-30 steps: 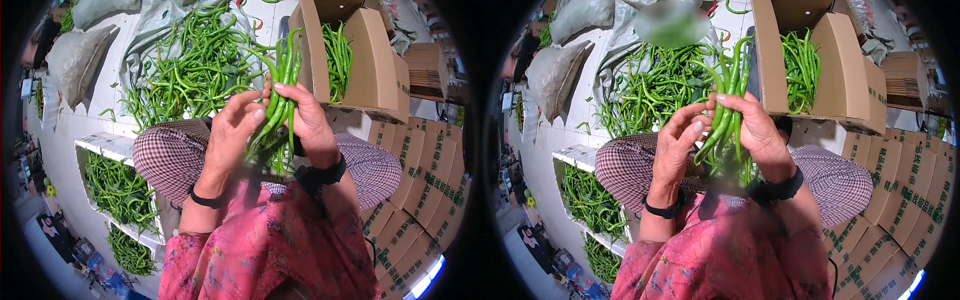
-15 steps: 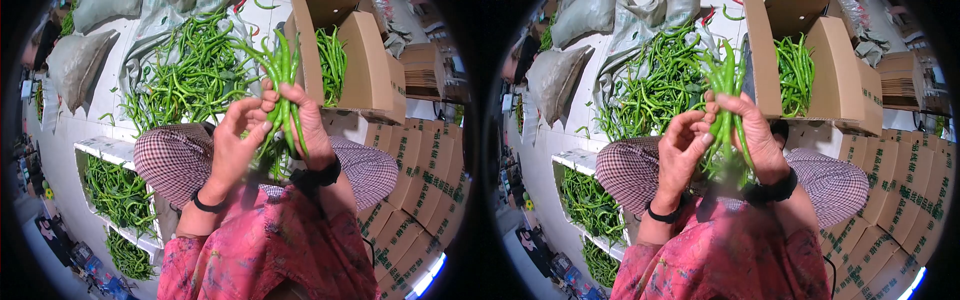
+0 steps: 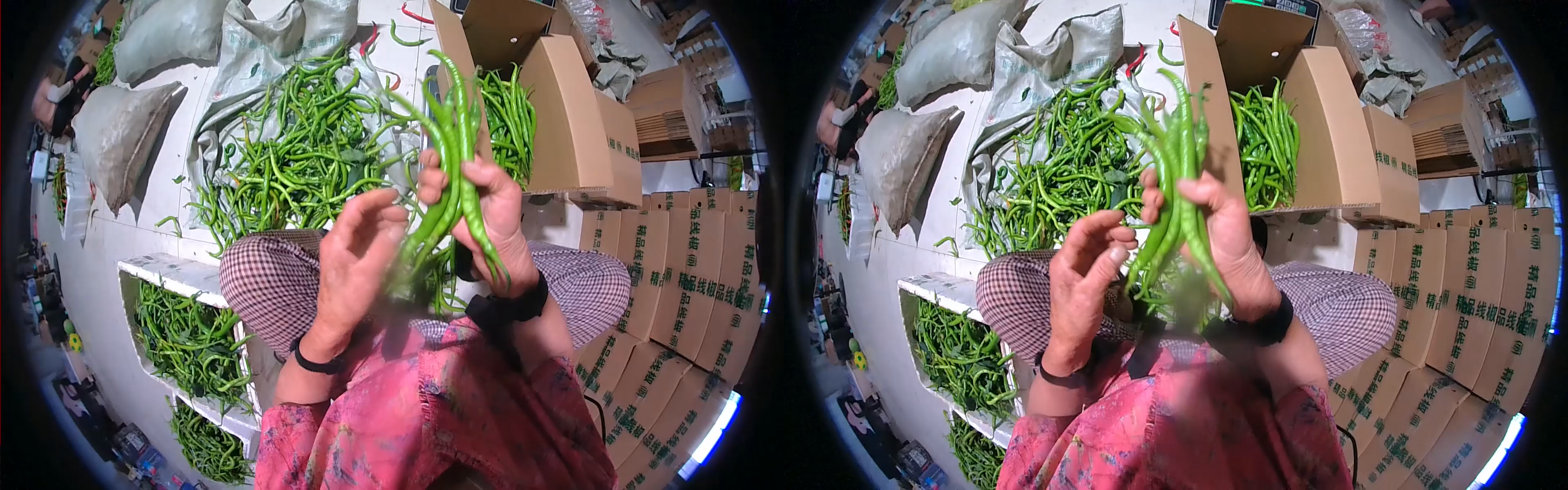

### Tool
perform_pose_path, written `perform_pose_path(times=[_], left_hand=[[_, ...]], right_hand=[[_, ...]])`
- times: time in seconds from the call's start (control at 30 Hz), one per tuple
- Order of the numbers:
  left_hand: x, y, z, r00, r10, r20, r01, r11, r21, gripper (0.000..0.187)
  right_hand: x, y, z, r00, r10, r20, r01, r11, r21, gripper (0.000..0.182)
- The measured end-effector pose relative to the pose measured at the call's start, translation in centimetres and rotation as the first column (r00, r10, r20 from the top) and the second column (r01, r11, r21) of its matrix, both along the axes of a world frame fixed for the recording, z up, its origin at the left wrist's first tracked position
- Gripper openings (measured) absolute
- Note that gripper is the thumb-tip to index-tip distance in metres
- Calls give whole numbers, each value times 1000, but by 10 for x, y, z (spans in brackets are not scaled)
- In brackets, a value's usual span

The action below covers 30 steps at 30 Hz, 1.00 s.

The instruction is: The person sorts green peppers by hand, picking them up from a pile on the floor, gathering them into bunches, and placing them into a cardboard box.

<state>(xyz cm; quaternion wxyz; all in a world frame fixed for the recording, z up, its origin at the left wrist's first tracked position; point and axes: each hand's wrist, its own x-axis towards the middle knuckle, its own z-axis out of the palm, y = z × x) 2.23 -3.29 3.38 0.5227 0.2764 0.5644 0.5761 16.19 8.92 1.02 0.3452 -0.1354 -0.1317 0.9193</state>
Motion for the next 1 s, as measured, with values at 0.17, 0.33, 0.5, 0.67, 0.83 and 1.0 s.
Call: perform_pose_path(times=[0.17,0.33,0.5,0.67,0.83,1.0], left_hand=[[2,-9,-5,986,134,-96,-125,987,100,28],[10,-11,-10,794,230,-562,-12,931,364,26],[25,2,-10,476,255,-841,128,927,353,26],[24,-3,0,632,114,-766,225,920,322,33],[-12,-32,59,990,-128,58,121,985,119,50],[-80,-38,68,983,32,-179,-11,994,113,40]], right_hand=[[3,7,-3,993,-116,-36,113,990,-81,56],[6,8,-5,980,-94,-177,63,983,-175,44],[3,3,8,989,-120,-91,106,984,-141,47],[20,15,11,992,-86,-90,85,996,-24,55],[57,57,82,975,-185,121,159,967,200,53],[101,127,130,978,-152,143,104,949,297,31]])
